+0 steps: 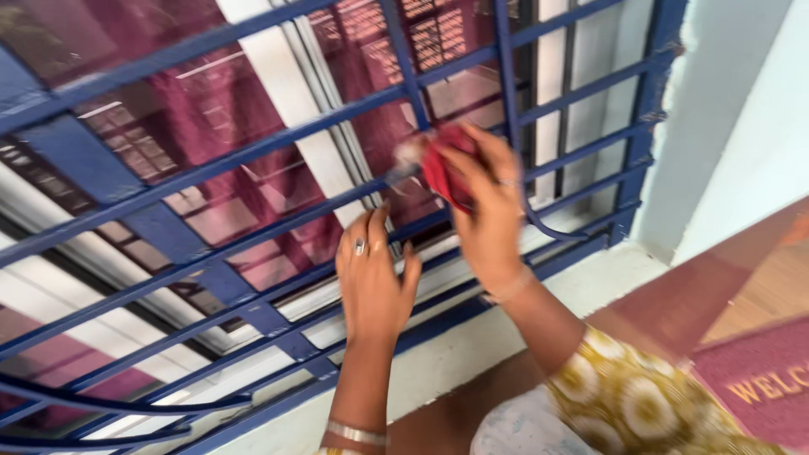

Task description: The person wipes a blue metal window grille with a red cloth, moving systematically across the horizontal and vertical bars. The person uses both hands to hold the cloth and wipe the grille surface.

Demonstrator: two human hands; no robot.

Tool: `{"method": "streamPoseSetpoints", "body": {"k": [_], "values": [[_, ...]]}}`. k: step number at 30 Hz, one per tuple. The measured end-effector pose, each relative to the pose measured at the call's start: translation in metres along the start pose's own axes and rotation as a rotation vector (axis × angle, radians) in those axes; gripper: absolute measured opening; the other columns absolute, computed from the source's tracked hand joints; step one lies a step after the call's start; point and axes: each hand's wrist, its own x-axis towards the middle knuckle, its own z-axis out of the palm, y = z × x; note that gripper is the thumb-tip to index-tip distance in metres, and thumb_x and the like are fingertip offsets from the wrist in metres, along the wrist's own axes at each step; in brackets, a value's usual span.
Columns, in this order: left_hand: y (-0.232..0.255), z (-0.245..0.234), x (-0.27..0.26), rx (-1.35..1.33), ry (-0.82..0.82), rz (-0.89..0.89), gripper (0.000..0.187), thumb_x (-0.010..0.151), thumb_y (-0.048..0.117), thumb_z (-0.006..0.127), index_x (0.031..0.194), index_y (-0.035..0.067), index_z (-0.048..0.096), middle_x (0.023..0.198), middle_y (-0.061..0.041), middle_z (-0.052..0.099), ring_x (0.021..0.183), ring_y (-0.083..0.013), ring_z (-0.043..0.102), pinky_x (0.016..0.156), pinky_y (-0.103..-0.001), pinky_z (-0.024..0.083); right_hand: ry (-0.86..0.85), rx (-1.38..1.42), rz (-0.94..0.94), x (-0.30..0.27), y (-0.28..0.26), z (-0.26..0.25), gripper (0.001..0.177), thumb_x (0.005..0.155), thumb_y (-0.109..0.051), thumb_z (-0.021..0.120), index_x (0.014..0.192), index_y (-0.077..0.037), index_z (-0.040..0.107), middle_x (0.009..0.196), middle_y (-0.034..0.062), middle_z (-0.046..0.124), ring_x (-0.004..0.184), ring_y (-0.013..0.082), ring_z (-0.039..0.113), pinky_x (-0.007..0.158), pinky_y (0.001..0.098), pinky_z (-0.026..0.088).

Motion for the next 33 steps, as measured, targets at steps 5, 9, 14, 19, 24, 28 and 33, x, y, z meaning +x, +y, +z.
{"method": "streamPoseSetpoints", "body": {"k": [5,9,14,19,24,28,33], "values": [[0.019,0.026,0.021,0.275,-0.371,-0.178,0.047,0.087,0.038,0.069,0.121,0.007,0.061,0.114,-0.012,0.065,0.113,-0.0292,0.057,0.102,-0.049,0.037,-0.163,-0.063,-0.091,-0.015,0.024,0.02,0.047,0.092,0.012,0.062,0.135,-0.005,0.067,0.16,0.0158,0.045,0.148,0.0365,0.048,0.121,0.0407,0.045],[0.013,0.029,0.016,0.299,-0.213,-0.04,0.048,0.081,0.036,0.071,0.118,0.006,0.062,0.11,-0.012,0.065,0.108,-0.0293,0.057,0.1,-0.049,0.036,-0.219,-0.081,-0.075,-0.048,0.032,-0.001,0.04,0.087,0.009,0.066,0.123,-0.007,0.071,0.152,0.014,0.055,0.138,0.0333,0.058,0.12,0.043,0.045],[0.014,0.031,0.014,0.354,-0.145,-0.001,0.054,0.077,0.037,0.072,0.118,0.004,0.062,0.112,-0.013,0.064,0.106,-0.0306,0.055,0.099,-0.049,0.036,-0.181,0.026,0.073,-0.026,0.021,-0.018,0.05,0.078,0.015,0.057,0.121,-0.006,0.072,0.146,0.0115,0.062,0.132,0.0326,0.064,0.112,0.0392,0.051],[0.014,0.028,0.014,0.346,-0.291,-0.059,0.05,0.081,0.035,0.072,0.12,0.005,0.061,0.109,-0.012,0.062,0.108,-0.0305,0.054,0.101,-0.049,0.034,-0.212,-0.11,-0.037,0.016,-0.005,0.024,0.056,0.088,0.012,0.056,0.14,-0.007,0.063,0.159,0.0211,0.043,0.144,0.0381,0.047,0.119,0.0439,0.043],[0.002,0.046,0.008,0.473,-0.218,0.012,0.055,0.075,0.026,0.073,0.125,0.007,0.061,0.119,-0.01,0.062,0.11,-0.0288,0.054,0.1,-0.048,0.034,-0.288,-0.453,-0.158,0.0,-0.023,0.032,0.062,0.084,-0.005,0.063,0.143,0.004,0.047,0.161,0.0297,0.033,0.15,0.0453,0.032,0.12,0.0511,0.035],[-0.02,0.068,-0.005,0.49,-0.232,0.049,0.043,0.087,0.028,0.071,0.126,0.013,0.061,0.123,-0.009,0.06,0.116,-0.0311,0.051,0.104,-0.053,0.033,-0.442,-0.462,-0.106,-0.007,-0.037,0.047,0.061,0.083,-0.012,0.064,0.139,0.009,0.049,0.15,0.0233,0.043,0.144,0.0393,0.038,0.116,0.0507,0.037],[-0.03,0.092,-0.013,0.121,-0.078,-0.047,0.058,0.086,0.037,0.068,0.134,0.006,0.057,0.132,-0.018,0.056,0.125,-0.0363,0.047,0.105,-0.051,0.035,-0.621,-0.664,-0.144,-0.018,-0.07,0.069,0.067,0.079,-0.012,0.063,0.143,0.005,0.052,0.148,0.0196,0.047,0.137,0.0333,0.044,0.11,0.0413,0.044]]}}
